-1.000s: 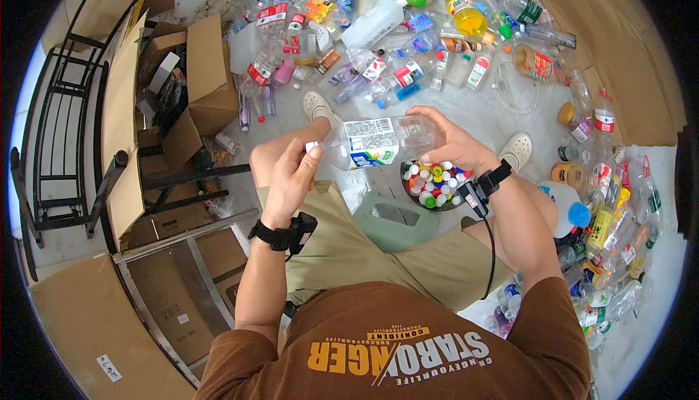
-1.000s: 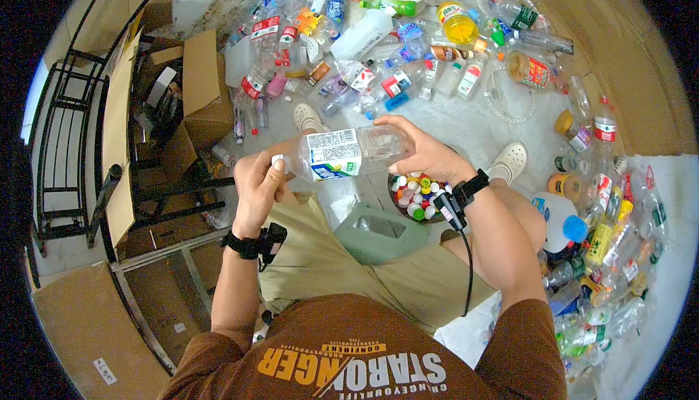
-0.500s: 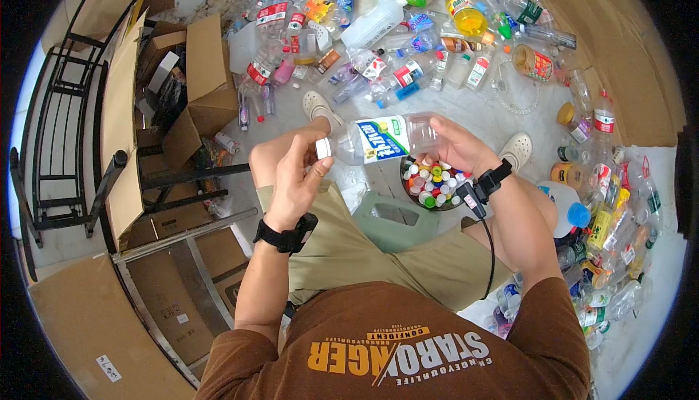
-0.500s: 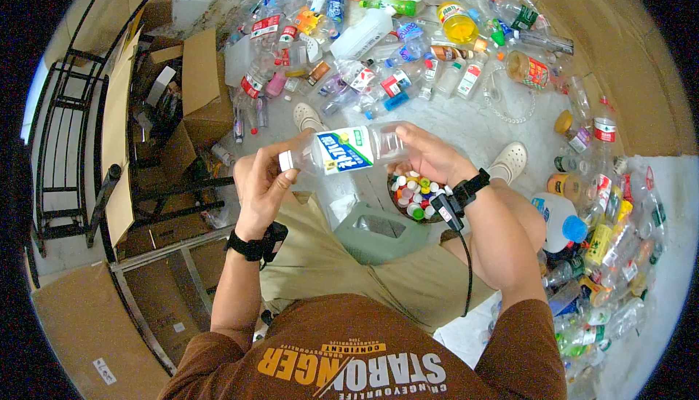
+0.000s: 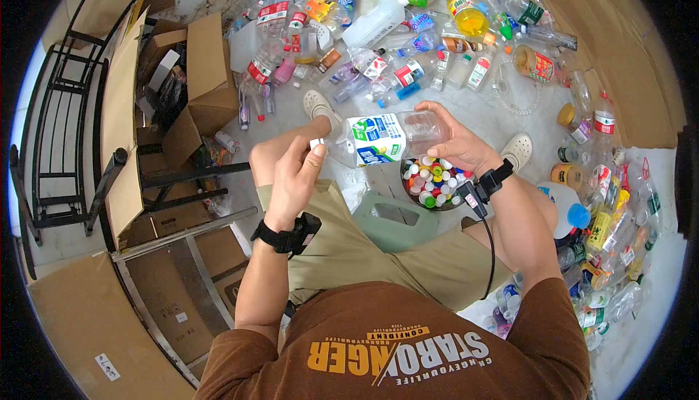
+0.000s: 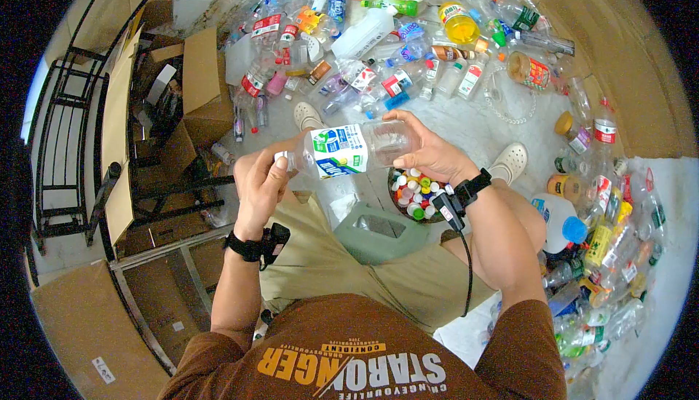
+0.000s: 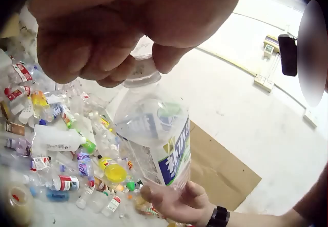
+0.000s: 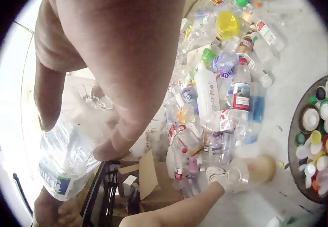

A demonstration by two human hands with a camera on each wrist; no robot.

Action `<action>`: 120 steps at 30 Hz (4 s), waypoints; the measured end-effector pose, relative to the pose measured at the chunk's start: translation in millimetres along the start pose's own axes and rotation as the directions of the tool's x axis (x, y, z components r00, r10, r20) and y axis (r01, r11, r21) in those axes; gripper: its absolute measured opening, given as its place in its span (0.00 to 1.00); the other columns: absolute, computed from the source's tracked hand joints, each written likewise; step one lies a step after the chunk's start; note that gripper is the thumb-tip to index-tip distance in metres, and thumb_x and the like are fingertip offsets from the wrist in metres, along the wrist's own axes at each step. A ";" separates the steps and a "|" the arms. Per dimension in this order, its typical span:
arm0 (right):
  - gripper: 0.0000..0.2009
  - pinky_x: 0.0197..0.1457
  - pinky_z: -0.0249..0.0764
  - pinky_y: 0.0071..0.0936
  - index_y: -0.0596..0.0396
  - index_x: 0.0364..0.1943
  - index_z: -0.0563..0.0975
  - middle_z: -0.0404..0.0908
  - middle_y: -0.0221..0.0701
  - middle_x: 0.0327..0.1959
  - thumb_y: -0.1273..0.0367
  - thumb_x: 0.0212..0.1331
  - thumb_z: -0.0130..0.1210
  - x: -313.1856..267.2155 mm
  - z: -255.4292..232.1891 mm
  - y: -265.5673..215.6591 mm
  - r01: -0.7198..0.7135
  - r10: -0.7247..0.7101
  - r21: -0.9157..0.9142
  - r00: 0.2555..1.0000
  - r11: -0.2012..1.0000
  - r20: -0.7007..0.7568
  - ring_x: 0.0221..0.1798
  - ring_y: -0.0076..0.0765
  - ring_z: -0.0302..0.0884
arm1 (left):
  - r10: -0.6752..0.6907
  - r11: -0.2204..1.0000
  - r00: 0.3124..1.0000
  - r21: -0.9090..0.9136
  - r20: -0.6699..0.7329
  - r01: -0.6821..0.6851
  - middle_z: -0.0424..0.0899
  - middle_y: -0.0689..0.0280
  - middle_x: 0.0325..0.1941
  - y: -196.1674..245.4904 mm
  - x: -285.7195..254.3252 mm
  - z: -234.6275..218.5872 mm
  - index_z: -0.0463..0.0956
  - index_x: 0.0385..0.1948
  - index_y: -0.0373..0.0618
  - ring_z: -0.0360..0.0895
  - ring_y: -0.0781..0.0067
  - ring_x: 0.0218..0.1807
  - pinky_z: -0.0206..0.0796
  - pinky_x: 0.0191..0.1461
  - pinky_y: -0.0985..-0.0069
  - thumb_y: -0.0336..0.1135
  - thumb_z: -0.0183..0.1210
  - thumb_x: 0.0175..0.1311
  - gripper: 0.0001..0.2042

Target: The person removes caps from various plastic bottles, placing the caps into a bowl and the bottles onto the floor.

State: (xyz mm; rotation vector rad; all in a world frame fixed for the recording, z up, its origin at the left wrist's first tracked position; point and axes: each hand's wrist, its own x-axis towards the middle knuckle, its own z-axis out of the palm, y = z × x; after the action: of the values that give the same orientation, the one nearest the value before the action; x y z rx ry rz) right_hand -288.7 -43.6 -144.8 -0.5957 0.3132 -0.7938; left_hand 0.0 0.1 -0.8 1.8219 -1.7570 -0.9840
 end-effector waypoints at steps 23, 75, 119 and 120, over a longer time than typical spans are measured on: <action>0.40 0.64 0.68 0.39 0.46 0.65 0.58 0.62 0.37 0.61 0.75 0.46 0.68 -0.4 2.2 -2.5 -0.008 0.009 0.029 0.999 1.000 -0.042 0.60 0.42 0.70 | 0.436 0.878 0.872 -0.107 -0.223 -0.466 0.78 0.65 0.24 -19.5 15.5 14.9 0.76 0.40 0.32 0.74 0.79 0.18 0.67 0.23 0.83 0.38 0.59 0.65 0.14; 0.39 0.71 0.58 0.49 0.47 0.67 0.58 0.62 0.39 0.65 0.74 0.46 0.61 -1.5 -14.6 -5.4 0.205 -0.164 0.237 0.969 0.950 -0.183 0.67 0.47 0.63 | 0.189 -0.041 0.936 -0.950 0.298 0.310 0.55 0.44 0.71 -8.6 4.3 -6.4 0.55 0.67 0.40 0.57 0.39 0.70 0.54 0.69 0.45 0.67 0.44 0.63 0.41; 0.37 0.58 0.69 0.40 0.51 0.61 0.62 0.67 0.47 0.54 0.69 0.41 0.66 82.5 -48.4 114.1 -0.428 -0.206 -0.874 0.857 0.229 -0.473 0.56 0.55 0.70 | 0.009 -0.163 0.969 -0.955 0.248 0.246 0.66 0.46 0.64 -134.4 -3.0 -39.4 0.61 0.62 0.40 0.66 0.46 0.65 0.63 0.63 0.45 0.64 0.37 0.68 0.35; 0.37 0.58 0.69 0.41 0.50 0.61 0.63 0.67 0.46 0.55 0.69 0.41 0.66 86.0 -41.8 111.9 -0.385 -0.236 -0.905 0.876 0.182 -0.420 0.56 0.57 0.70 | 0.008 -0.160 0.967 -0.954 0.254 0.252 0.65 0.46 0.65 -134.6 -1.1 -38.2 0.61 0.62 0.40 0.66 0.46 0.65 0.63 0.63 0.46 0.64 0.37 0.68 0.35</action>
State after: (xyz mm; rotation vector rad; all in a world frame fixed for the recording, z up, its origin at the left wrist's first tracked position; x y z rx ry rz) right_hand -187.1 -61.9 -249.6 -1.6455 1.4356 -0.5134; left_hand 119.4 9.6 -73.0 0.6907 -0.2245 -1.8559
